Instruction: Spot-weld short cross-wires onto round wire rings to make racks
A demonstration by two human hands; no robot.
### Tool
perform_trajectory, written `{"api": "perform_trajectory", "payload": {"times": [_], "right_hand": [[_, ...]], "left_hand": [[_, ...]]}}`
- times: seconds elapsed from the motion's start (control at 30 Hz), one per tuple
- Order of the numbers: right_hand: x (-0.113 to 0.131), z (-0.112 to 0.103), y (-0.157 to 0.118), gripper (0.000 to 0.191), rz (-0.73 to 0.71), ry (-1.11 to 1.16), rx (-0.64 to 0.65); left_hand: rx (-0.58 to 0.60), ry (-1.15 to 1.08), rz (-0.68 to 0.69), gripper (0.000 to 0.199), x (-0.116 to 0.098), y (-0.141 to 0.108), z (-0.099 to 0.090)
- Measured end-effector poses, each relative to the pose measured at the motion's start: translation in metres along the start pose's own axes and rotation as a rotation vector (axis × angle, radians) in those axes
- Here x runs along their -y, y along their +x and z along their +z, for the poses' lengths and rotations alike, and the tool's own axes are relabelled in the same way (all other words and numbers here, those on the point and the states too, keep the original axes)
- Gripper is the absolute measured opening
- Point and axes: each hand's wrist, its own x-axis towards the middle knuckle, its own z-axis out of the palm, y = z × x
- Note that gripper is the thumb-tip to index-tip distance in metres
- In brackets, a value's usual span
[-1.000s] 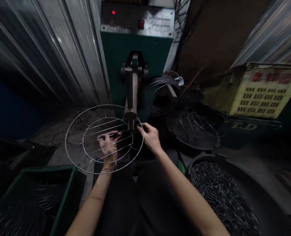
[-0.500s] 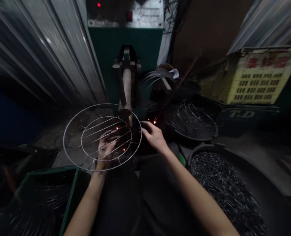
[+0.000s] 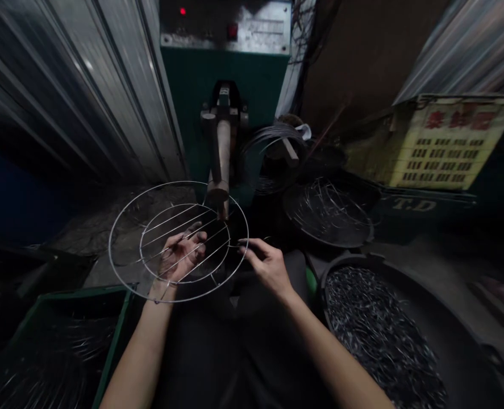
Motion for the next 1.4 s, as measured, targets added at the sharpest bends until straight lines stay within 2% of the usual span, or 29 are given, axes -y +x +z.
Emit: {"api": "perform_trajectory", "payload": {"times": [0.1,0.27,0.4,0.53,1.07,1.2,1.3,1.4], "right_hand": [[-0.004,0.001,0.012,0.024,0.035,0.050,-0.090],[-0.012,0.010,0.055,0.026,-0.022,0.023,-0.014],[-0.010,0.020,0.081,0.026,-0.104,-0.055,0.032],[-0.009,0.023,0.094,0.024,-0.173,-0.074,0.047],[-0.006,0.022,0.103,0.020,-0.199,-0.103,0.032],[-0.010,0.026,0.108,0.021,-0.132,-0.055,0.029],[-0.012,0.016,0.103,0.025,-0.096,-0.020,0.078],[-0.008,-0.007,0.079,0.032,-0.081,-0.075,0.136]], "left_hand": [[-0.009,0.036,0.045,0.051,0.013,-0.008,0.009],[-0.151,0.164,0.163,0.043,0.034,-0.011,0.016],[-0.147,0.214,0.206,0.043,0.039,-0.005,0.016],[-0.178,0.206,0.251,0.043,0.038,0.002,0.017],[-0.154,0.210,0.284,0.039,0.036,0.011,0.024],[-0.165,0.205,0.275,0.041,0.034,0.012,0.023],[-0.197,0.252,0.254,0.040,0.030,0.013,0.023],[-0.202,0.315,0.197,0.039,0.028,0.013,0.024]]}}
